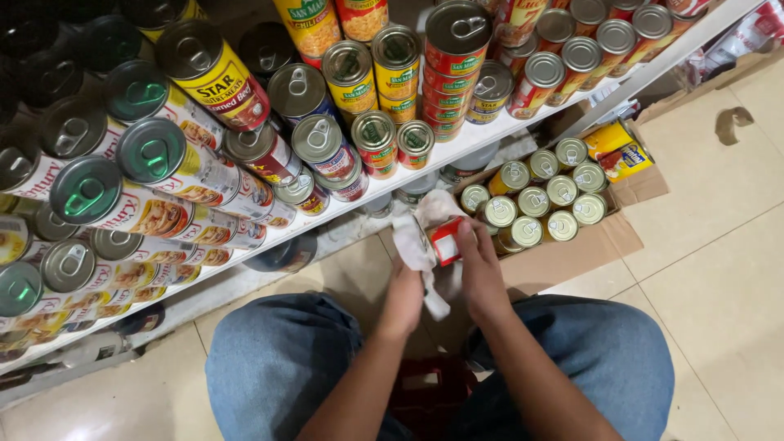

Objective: Cleaning and dusting canned food items on a grocery store shelf using a cloth.

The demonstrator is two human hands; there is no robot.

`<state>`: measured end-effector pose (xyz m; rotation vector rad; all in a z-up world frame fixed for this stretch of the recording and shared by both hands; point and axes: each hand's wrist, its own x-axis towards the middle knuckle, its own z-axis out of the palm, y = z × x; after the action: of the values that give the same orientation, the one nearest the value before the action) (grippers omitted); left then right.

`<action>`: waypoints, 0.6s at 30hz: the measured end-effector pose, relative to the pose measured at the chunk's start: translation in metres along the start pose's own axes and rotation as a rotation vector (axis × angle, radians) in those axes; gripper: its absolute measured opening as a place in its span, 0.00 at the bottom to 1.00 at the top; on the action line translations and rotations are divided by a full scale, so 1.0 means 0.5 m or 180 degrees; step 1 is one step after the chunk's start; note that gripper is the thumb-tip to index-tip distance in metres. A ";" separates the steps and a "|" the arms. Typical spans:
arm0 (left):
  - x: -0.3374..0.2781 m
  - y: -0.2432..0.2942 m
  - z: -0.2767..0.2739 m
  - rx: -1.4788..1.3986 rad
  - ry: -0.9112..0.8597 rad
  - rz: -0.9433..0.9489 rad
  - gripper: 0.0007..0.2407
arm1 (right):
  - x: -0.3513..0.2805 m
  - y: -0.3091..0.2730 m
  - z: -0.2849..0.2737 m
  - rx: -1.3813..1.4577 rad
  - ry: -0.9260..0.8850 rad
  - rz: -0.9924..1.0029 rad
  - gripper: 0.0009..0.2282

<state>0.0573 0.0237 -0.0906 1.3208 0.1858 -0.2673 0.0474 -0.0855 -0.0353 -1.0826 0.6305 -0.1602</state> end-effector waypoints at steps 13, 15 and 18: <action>0.048 0.074 -0.060 -0.1382 0.0368 -0.2224 0.26 | 0.011 -0.021 -0.031 -0.2873 -0.1145 -0.1964 0.25; 0.038 0.090 -0.052 -0.1225 0.0295 -0.2017 0.23 | 0.005 -0.029 -0.020 -0.2724 -0.1203 -0.2002 0.31; 0.024 0.130 -0.035 -0.1033 0.0192 -0.1535 0.17 | 0.004 -0.037 -0.015 -0.2539 -0.1229 -0.2170 0.37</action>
<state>0.0881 0.0542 -0.0380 0.9482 0.5777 -0.5797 0.0481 -0.1008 -0.0224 -2.0198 -0.0798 -0.2880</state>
